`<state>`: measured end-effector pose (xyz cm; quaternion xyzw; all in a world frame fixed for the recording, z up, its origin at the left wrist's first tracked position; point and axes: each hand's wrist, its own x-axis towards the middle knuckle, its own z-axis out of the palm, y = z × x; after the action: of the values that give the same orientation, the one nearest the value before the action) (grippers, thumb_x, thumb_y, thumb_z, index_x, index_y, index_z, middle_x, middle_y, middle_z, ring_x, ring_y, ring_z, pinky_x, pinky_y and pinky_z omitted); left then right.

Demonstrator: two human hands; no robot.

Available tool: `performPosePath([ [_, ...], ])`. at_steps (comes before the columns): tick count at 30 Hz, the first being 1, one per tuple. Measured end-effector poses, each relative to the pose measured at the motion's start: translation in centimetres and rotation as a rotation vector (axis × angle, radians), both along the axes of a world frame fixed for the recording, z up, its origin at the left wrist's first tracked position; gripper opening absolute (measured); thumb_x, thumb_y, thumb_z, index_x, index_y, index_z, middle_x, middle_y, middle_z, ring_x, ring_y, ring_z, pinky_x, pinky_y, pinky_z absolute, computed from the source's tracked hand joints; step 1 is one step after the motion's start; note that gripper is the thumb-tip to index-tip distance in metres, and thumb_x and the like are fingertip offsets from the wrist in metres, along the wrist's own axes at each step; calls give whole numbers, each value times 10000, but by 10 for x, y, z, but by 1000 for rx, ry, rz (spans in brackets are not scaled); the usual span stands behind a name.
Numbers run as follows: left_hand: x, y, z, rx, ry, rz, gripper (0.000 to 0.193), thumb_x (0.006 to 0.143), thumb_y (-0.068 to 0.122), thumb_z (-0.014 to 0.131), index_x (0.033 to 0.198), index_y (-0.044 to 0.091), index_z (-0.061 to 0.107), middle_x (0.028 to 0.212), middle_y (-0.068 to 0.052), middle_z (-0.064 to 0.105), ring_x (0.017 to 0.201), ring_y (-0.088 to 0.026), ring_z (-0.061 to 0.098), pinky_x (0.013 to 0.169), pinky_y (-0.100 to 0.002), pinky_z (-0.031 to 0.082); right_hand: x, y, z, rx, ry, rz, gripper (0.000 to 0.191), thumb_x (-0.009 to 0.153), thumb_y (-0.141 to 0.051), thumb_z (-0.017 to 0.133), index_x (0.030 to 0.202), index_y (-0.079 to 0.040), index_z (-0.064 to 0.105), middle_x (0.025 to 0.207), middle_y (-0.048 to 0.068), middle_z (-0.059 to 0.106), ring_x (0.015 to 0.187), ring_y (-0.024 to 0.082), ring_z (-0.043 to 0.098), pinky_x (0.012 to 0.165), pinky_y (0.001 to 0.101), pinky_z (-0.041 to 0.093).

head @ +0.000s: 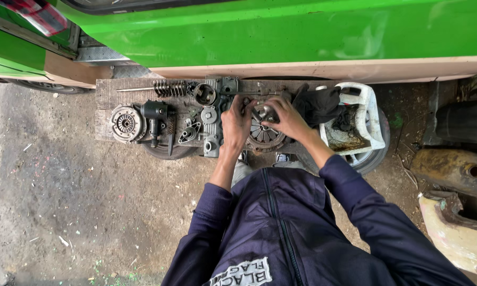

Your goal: The person kneels beside a green vehicle and works on clutch parts laid on a wooden board on the ground. They wipe a clutch disc and pressure plate with a rag, fit the disc into the pressure plate assembly, and handle other engine components laid out nearby.

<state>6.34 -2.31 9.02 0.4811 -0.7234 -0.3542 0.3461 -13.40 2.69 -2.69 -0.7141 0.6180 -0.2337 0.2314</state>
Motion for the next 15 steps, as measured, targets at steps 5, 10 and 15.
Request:
performPosePath([
  [5, -1, 0, -4, 75, -63, 34, 180, 1008, 118, 672, 1152, 10, 660, 863, -129, 786, 491, -122, 654, 393, -281, 506, -7, 56, -8, -54, -156, -19, 280, 1005, -416, 678, 994, -153, 773, 1285, 36, 639, 1326, 298, 540, 1175, 515, 420],
  [10, 2, 5, 2, -57, -14, 4, 180, 995, 102, 682, 1137, 1, 637, 935, -155, 780, 612, -156, 726, 498, -296, 569, -5, 63, -12, -9, -439, -355, 419, 1023, -492, 652, 1054, -75, 684, 1262, 70, 594, 1145, 257, 589, 1022, 430, 524],
  [15, 12, -2, 27, 40, -39, -20, 194, 985, 120, 689, 1148, 29, 638, 910, -157, 779, 582, -239, 730, 491, -370, 541, 17, 22, -6, 123, -412, -101, 504, 1017, -459, 546, 1400, -132, 572, 1442, 134, 525, 1274, 348, 517, 1053, 521, 457],
])
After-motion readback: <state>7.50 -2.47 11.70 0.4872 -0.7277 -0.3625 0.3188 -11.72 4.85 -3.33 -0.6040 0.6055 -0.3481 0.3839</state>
